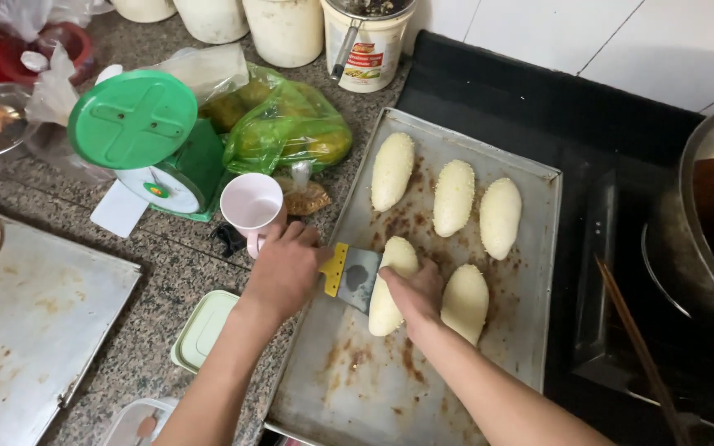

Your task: The person deep-fries ring-shaped dough pieces in a pan of hot oil, using chopsticks to turn them and remove them to a tray. Then the person places several oblong sesame-coated dough pieces into the same pan and turns them with chopsticks as they cook.

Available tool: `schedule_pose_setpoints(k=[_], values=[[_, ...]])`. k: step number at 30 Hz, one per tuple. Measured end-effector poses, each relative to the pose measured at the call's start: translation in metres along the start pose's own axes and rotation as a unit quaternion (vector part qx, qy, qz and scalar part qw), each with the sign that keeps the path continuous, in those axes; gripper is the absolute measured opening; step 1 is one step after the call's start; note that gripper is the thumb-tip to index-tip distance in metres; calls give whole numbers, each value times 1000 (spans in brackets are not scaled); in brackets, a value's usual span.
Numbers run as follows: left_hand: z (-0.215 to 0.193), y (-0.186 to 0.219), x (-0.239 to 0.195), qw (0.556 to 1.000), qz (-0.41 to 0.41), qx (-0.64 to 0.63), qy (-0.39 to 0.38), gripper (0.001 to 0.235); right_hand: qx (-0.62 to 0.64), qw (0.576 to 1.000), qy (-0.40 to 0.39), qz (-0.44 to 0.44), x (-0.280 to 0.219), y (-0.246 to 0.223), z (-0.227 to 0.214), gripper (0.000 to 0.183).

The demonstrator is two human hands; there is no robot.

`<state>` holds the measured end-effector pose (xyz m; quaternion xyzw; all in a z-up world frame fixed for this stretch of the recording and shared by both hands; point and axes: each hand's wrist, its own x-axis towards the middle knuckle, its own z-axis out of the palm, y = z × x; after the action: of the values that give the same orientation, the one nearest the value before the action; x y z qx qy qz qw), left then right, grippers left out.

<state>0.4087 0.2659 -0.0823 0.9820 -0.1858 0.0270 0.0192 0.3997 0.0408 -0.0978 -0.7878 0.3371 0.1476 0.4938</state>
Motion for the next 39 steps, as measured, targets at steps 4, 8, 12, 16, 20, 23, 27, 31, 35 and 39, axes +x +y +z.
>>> schedule_pose_setpoints(k=[4,8,12,16,20,23,27,31,35,39], values=[[-29,1,-8,1000,2,-1,15,21,34,999,-33,3,-30,-19,-17,100],[-48,-10,-19,1000,-7,-22,19,16,81,994,-71,-1,-63,-40,-52,98],[-101,-5,-35,996,-15,-67,50,29,121,988,-80,-42,-87,-65,-106,93],[-147,11,-42,984,59,-110,124,52,211,972,-99,11,-104,-84,-160,77],[-158,20,-39,981,58,-72,169,54,297,948,-83,-72,-102,-95,-225,77],[-144,28,-39,983,43,-26,175,57,256,954,-44,-148,-84,-98,-297,80],[-114,42,-43,987,-10,1,158,61,-12,991,66,-112,-106,-140,-386,92],[-100,62,-49,991,-39,1,128,56,-23,982,101,-156,-13,-107,-465,91],[-93,85,-53,989,-137,46,-21,62,-178,963,122,-159,56,-83,-509,103],[-74,99,-61,982,-165,75,-48,59,-316,934,81,-144,107,-63,-527,107]])
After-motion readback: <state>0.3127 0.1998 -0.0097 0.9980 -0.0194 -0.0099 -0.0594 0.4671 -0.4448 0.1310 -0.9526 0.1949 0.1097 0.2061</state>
